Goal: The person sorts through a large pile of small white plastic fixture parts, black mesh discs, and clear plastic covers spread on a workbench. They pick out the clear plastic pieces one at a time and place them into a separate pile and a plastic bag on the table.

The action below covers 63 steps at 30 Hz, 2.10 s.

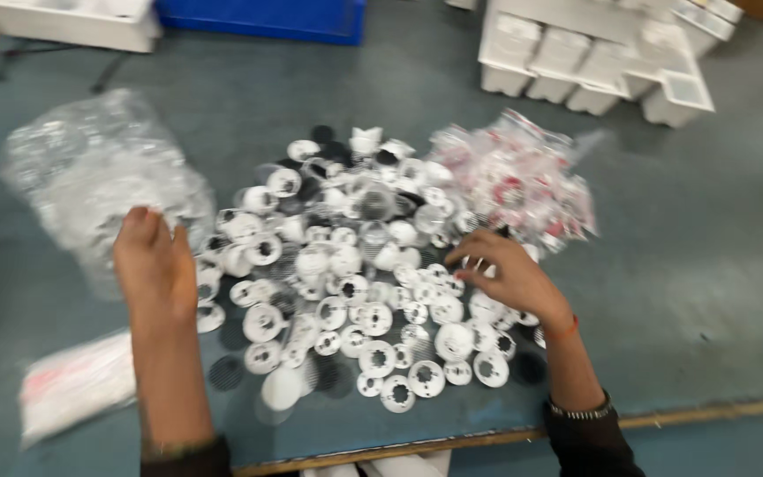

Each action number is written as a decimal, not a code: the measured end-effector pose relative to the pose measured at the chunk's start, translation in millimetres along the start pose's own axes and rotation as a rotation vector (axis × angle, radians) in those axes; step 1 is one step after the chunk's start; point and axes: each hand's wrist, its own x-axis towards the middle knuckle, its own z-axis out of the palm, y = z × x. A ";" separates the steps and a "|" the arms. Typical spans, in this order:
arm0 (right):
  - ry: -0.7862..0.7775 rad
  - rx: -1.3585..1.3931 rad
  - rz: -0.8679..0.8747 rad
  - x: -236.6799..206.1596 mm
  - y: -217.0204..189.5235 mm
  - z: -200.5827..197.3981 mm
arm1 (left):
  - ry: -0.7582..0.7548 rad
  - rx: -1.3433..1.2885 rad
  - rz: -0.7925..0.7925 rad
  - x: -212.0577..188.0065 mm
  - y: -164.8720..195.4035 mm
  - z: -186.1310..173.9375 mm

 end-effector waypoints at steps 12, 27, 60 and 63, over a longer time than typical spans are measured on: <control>-0.357 0.020 -0.022 -10.9 -1.2 -11.9 | -0.183 0.865 -0.494 -204.9 -68.2 176.6; -0.218 -0.082 0.119 -19.6 15.1 -28.0 | -0.701 1.427 0.107 -208.8 -105.7 162.5; 0.258 0.547 0.141 -31.0 60.2 -33.7 | -0.833 1.507 -0.019 -191.1 -123.0 180.1; 0.513 0.994 0.165 -31.6 71.6 -37.7 | -0.856 1.465 -0.022 -192.0 -117.8 180.1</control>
